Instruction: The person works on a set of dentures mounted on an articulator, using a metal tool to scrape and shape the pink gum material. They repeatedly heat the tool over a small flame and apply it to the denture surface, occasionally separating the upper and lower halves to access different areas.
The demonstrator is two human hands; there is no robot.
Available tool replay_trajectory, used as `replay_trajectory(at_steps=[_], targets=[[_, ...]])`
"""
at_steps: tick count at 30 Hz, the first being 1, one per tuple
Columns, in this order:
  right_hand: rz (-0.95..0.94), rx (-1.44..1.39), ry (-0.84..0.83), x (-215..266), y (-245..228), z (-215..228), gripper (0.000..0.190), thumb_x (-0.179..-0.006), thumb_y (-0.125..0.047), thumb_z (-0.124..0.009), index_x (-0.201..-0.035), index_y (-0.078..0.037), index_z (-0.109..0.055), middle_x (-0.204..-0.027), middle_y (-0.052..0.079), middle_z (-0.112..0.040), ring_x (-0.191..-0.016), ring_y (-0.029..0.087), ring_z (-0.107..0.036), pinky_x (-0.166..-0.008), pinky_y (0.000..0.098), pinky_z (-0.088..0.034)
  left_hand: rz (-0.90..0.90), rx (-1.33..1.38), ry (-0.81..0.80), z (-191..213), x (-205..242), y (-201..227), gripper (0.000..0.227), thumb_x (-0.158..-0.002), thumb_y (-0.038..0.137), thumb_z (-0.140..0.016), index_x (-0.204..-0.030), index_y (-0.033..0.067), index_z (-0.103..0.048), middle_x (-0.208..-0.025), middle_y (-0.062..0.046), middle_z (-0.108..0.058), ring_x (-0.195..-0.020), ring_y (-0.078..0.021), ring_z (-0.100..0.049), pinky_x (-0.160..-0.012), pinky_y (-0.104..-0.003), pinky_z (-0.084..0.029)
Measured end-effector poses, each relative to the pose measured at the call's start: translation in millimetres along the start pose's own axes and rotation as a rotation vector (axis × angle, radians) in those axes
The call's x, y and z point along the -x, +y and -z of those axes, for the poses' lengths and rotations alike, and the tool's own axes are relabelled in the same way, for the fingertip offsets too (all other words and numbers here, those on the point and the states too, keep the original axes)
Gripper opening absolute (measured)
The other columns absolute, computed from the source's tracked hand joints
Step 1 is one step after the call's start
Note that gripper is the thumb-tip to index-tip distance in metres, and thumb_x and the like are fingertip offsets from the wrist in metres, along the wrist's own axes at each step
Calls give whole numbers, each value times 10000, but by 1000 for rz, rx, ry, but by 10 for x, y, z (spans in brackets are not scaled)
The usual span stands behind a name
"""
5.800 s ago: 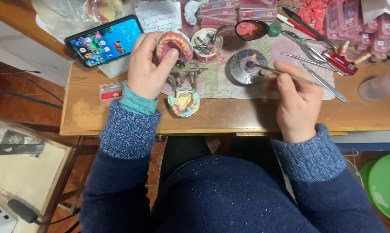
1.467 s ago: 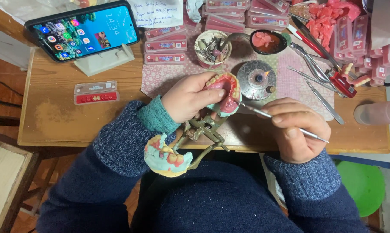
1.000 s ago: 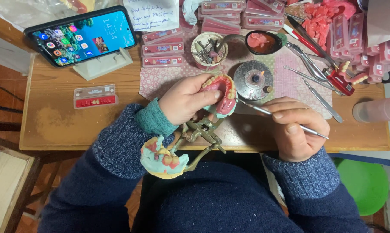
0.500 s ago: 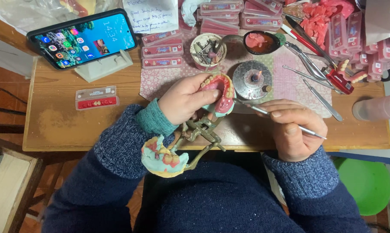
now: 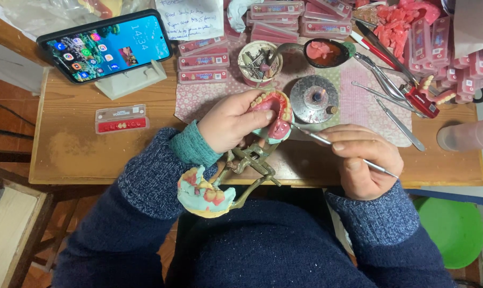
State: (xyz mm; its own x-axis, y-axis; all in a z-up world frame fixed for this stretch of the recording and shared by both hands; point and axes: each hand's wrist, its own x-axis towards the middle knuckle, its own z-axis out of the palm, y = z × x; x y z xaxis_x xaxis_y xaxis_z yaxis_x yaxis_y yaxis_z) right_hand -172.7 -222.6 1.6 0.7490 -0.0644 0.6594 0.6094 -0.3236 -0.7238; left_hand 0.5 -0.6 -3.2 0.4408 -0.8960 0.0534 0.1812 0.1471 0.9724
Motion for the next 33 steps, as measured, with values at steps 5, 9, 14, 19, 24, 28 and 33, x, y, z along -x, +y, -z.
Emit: replay_trajectory(at_steps=[5, 9, 14, 19, 24, 28, 33], targets=[[17, -19, -8, -10, -8, 10, 252, -1102, -272, -608, -1048, -31, -654, -1033, 201, -730, -964, 332, -745, -934, 421, -607, -9, -5, -6, -9, 8, 36, 227, -1059, 113, -536, -1234, -16, -601, -975, -40, -689, -749, -89, -629, -680, -251, -542], [-35, -46, 36, 64, 68, 17, 266, -1118, -277, -608, -1076, -17, -645, -1044, 204, -718, -1003, 312, -730, -945, 416, -596, -16, -20, -12, 1, 11, 35, 215, -1076, 126, -544, -1223, -20, -599, -960, -36, -680, -740, -93, -621, -691, -253, -542], [-42, -187, 300, -93, 137, 153, 233, -1137, -232, -625, -1107, -3, -654, -1067, 155, -726, -1025, 283, -729, -990, 423, -590, -12, 1, -27, 6, 23, 31, 229, -1075, 130, -527, -1249, -9, -579, -973, -32, -656, -782, -93, -608, -699, -252, -521], [-304, -145, 347, -367, 115, 354, 183, -1181, -128, -544, -1237, 29, -619, -1140, 160, -722, -1038, 227, -710, -992, 340, -579, -50, -36, -14, 22, 21, -3, 227, -1087, 123, -519, -1263, -6, -581, -1038, -27, -644, -900, -92, -608, -788, -255, -536], [-356, -33, 286, -324, 154, 346, 180, -1179, -93, -554, -1192, 61, -646, -1107, 123, -708, -1004, 159, -663, -932, 274, -536, 0, 5, 25, 2, 34, 57, 235, -1067, 130, -523, -1255, -3, -571, -1010, -19, -651, -852, -100, -625, -748, -274, -545], [-353, -34, 296, -302, 108, 367, 180, -1165, -103, -564, -1177, 55, -651, -1089, 110, -708, -982, 150, -659, -923, 270, -536, -29, -82, 81, 70, 32, -20, 270, -1062, 124, -539, -1298, -2, -572, -1069, -20, -668, -940, -88, -635, -855, -262, -546], [-357, -255, 328, -298, -127, 446, 200, -1122, -133, -552, -1226, 12, -642, -1148, 114, -727, -994, 194, -710, -978, 337, -589, -137, -14, 198, 139, 65, -73, 289, -1062, 98, -579, -1329, -14, -573, -1154, -19, -680, -1044, -96, -640, -964, -268, -538]])
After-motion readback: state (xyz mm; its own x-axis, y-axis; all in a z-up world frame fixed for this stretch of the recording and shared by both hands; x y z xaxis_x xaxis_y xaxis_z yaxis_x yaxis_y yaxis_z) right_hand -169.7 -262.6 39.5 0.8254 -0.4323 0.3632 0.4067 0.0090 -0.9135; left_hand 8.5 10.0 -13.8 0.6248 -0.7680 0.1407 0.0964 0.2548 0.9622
